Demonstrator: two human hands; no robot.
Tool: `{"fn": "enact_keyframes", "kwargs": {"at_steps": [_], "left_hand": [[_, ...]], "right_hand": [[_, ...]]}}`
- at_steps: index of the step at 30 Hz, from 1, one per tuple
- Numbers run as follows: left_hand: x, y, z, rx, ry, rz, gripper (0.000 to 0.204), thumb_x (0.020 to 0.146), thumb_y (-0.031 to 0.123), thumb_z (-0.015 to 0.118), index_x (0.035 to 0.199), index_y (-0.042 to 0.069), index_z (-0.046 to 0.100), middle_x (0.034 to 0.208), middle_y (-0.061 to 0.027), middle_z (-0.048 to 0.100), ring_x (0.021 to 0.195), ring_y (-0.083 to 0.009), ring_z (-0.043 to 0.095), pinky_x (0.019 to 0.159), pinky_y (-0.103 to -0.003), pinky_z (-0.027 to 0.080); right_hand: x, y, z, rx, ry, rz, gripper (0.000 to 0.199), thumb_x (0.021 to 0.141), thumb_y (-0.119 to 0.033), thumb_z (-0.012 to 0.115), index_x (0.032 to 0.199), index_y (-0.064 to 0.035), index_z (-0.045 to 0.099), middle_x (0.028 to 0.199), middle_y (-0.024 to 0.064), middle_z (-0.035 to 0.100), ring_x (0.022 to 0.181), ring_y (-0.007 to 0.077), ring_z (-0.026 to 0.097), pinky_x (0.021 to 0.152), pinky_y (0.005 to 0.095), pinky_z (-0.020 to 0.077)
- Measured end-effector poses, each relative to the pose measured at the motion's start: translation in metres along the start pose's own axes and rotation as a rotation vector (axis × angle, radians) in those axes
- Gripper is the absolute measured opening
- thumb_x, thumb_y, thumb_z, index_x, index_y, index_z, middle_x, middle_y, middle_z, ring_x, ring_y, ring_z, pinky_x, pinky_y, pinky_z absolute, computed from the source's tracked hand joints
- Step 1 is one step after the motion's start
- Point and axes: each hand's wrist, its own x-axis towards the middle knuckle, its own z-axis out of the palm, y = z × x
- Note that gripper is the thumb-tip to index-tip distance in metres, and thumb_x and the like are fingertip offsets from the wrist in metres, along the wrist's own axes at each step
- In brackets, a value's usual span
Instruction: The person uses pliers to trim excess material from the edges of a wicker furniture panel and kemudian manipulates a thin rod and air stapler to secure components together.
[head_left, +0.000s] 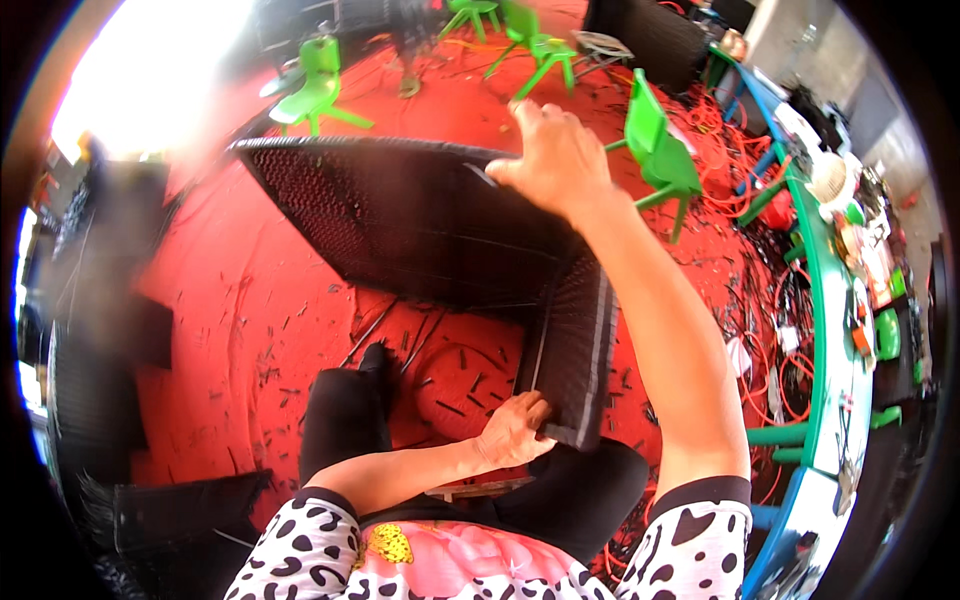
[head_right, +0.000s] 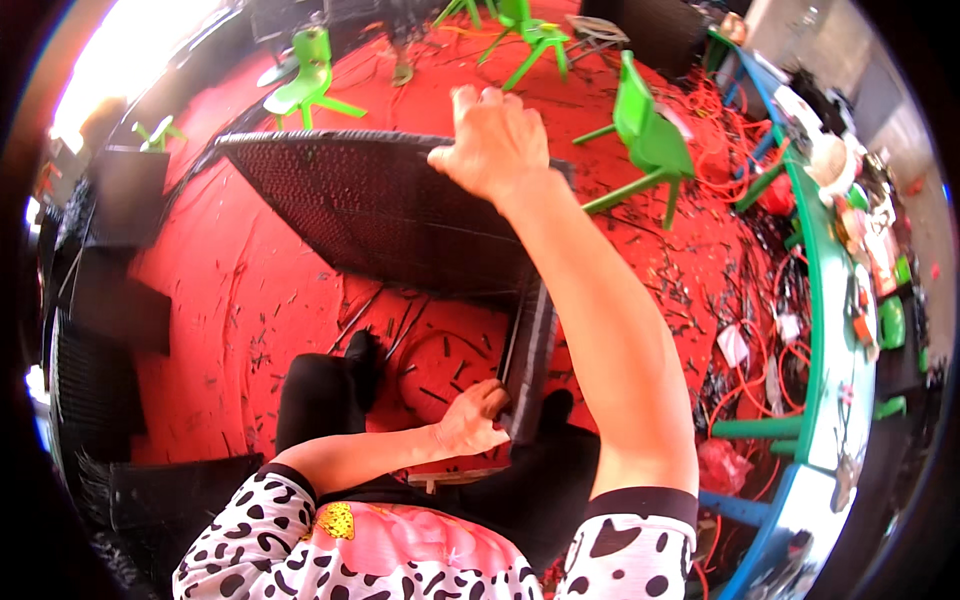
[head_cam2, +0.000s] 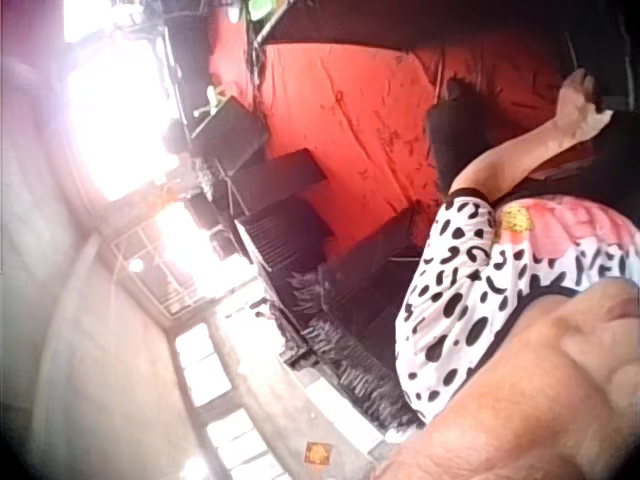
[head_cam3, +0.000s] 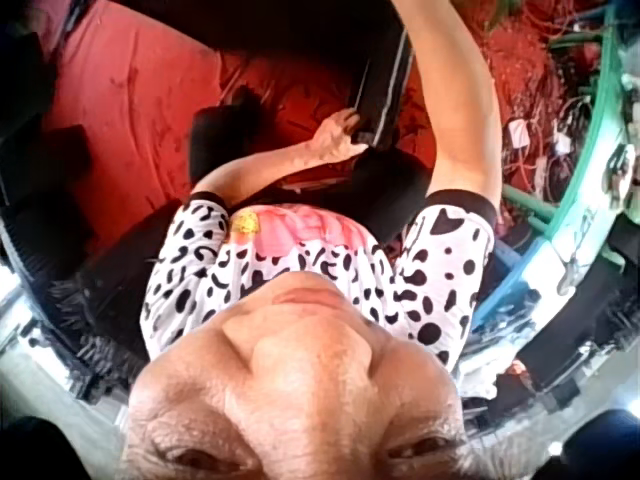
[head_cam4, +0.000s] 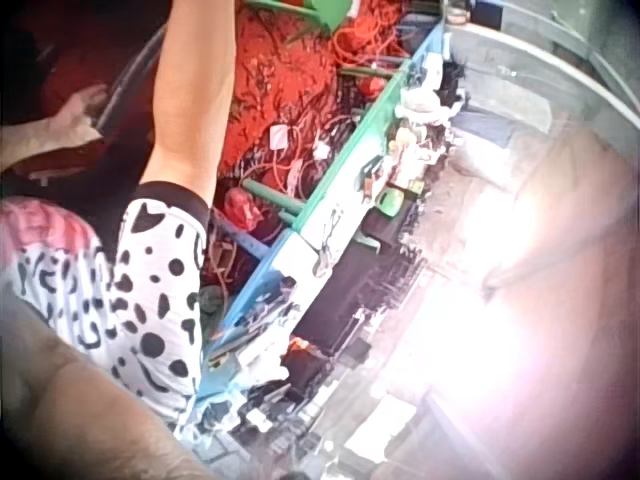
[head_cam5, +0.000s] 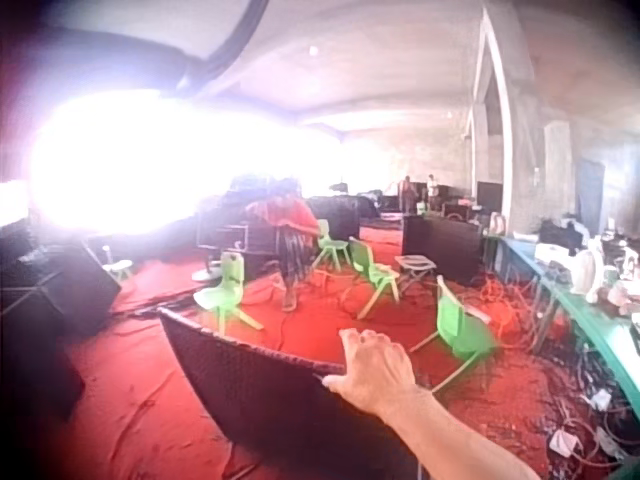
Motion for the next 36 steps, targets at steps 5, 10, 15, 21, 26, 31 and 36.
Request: {"fn": "enact_keyframes", "kwargs": {"at_steps": [5,10,15,21,26,31,36], "left_hand": [[-0.015,-0.038,0.020,0.029,-0.215,-0.082,0.038,0.063,0.031,0.059,0.087,0.002,0.049,0.084,-0.0148,0.048,0.079,-0.0319,0.050,0.071,-0.041,0.040],[-0.015,-0.036,0.019,0.074,-0.405,-0.239,0.040,0.064,0.034,0.054,0.087,0.002,0.050,0.081,-0.0144,0.052,0.078,-0.0324,0.055,0.067,-0.039,0.044],[-0.026,-0.024,0.044,0.209,-0.484,-0.054,0.036,0.065,0.031,0.054,0.089,0.004,0.052,0.083,-0.0129,0.053,0.079,-0.0276,0.056,0.070,-0.039,0.044],[-0.036,-0.004,0.054,0.332,-0.522,0.159,0.034,0.065,0.027,0.054,0.094,0.010,0.055,0.081,-0.0089,0.052,0.076,-0.0248,0.055,0.070,-0.039,0.040],[-0.025,-0.010,0.019,0.366,-0.525,0.274,0.031,0.055,0.031,0.050,0.078,0.010,0.052,0.075,-0.0090,0.050,0.068,-0.0259,0.053,0.065,-0.040,0.038],[-0.002,-0.027,-0.026,0.550,-0.592,0.201,0.028,0.062,0.027,0.056,0.085,0.011,0.058,0.081,-0.0077,0.053,0.079,-0.0217,0.053,0.072,-0.040,0.035],[0.004,-0.055,-0.096,0.832,-0.703,-0.008,0.018,0.067,0.023,0.053,0.079,0.011,0.060,0.083,-0.0082,0.054,0.085,-0.0227,0.052,0.078,-0.039,0.034]], "right_hand": [[0.043,-0.006,0.060,-0.037,-0.407,0.015,0.042,0.071,-0.032,0.062,0.101,-0.0035,0.053,0.099,0.0148,0.059,0.095,0.0282,0.056,0.078,0.0384,0.0453],[0.029,-0.013,0.063,-0.097,-0.315,-0.040,0.030,0.074,-0.029,0.059,0.089,-0.0041,0.054,0.087,0.0136,0.061,0.084,0.0279,0.059,0.071,0.0384,0.0473],[-0.013,0.019,0.038,-0.124,-0.234,-0.011,0.033,0.075,-0.032,0.059,0.087,-0.0030,0.051,0.081,0.0139,0.061,0.080,0.0283,0.060,0.068,0.0387,0.0480],[-0.080,0.058,-0.036,-0.129,-0.043,0.116,0.033,0.074,-0.032,0.059,0.085,-0.0018,0.050,0.079,0.0168,0.060,0.075,0.0329,0.059,0.064,0.0422,0.0465],[-0.112,0.083,-0.070,-0.152,0.139,0.355,0.033,0.071,-0.030,0.063,0.087,-0.0032,0.052,0.076,0.0172,0.060,0.074,0.0327,0.059,0.064,0.0418,0.0459],[-0.134,0.120,-0.067,-0.107,0.478,0.423,0.040,0.072,-0.031,0.063,0.099,-0.0041,0.053,0.079,0.0192,0.060,0.074,0.0366,0.057,0.064,0.0433,0.0448],[-0.164,0.152,0.016,0.062,0.545,0.633,0.038,0.074,-0.033,0.062,0.093,-0.0007,0.055,0.075,0.0211,0.059,0.072,0.0380,0.057,0.061,0.0420,0.0449]]}}
